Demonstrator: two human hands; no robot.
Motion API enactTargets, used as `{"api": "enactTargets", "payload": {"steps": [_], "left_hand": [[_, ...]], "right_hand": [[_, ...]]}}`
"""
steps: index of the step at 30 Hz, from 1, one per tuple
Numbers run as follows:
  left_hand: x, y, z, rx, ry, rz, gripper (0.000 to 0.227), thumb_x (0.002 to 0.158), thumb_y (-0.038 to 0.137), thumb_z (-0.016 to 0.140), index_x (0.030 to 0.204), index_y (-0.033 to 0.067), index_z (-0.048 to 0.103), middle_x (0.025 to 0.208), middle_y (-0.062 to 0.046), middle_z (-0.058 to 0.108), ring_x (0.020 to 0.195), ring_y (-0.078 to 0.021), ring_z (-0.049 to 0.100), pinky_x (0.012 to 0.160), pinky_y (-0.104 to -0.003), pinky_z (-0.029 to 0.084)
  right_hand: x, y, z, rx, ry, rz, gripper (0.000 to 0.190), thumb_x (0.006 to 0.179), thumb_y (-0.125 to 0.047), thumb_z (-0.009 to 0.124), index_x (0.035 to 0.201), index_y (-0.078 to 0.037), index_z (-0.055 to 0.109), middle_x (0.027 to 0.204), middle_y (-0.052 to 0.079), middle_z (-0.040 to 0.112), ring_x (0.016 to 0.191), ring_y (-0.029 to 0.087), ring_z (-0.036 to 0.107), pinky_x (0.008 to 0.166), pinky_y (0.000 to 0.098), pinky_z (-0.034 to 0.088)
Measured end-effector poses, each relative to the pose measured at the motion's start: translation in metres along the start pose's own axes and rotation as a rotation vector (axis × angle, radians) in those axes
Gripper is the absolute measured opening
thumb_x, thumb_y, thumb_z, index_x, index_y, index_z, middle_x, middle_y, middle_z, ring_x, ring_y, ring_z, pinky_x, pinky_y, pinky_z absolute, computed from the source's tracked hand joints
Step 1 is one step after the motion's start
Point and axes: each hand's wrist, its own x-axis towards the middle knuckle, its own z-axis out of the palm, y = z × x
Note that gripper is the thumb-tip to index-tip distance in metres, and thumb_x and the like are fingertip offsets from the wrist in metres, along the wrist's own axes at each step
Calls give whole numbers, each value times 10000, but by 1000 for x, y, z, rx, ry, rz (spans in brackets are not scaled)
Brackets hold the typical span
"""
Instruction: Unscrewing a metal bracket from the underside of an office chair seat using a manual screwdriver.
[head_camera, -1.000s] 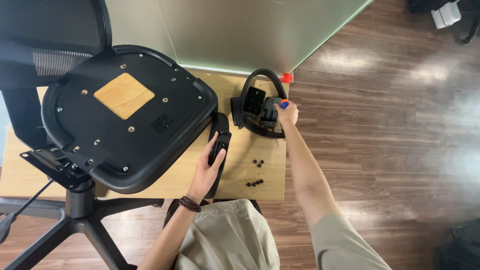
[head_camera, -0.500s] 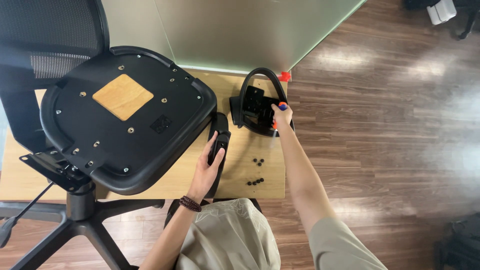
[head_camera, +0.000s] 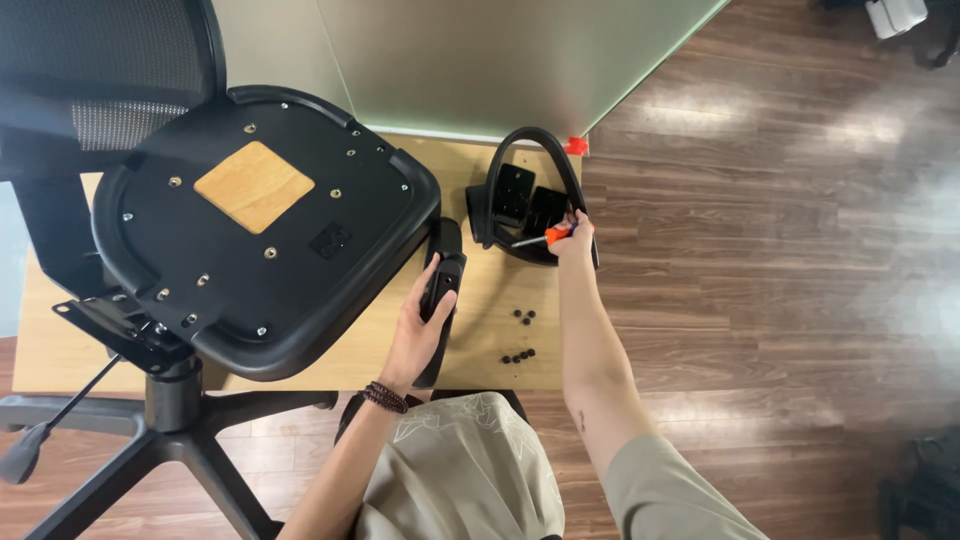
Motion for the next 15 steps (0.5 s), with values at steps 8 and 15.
{"api": "enactTargets", "payload": {"steps": [8, 15], "left_hand": [[-1, 8, -4, -33, -34, -64, 638, 1009, 203, 622, 1595, 119, 384, 1039, -4, 629, 835, -71, 556, 764, -235, 500], [-4, -7, -8, -57, -41, 33, 613, 1028, 182, 627, 1589, 111, 391, 1159, -1, 627, 917, -68, 563, 847, -225, 500]], "right_hand": [[-21, 4, 9, -81, -43, -82, 158, 958, -243, 663, 944, -93, 616, 913, 51, 696, 480, 104, 438, 463, 250, 392], [-64, -8, 11, -204, 29, -35, 185, 972, -228, 695, 1099, -101, 650, 1116, 184, 735, 517, 83, 472, 495, 221, 421]]}}
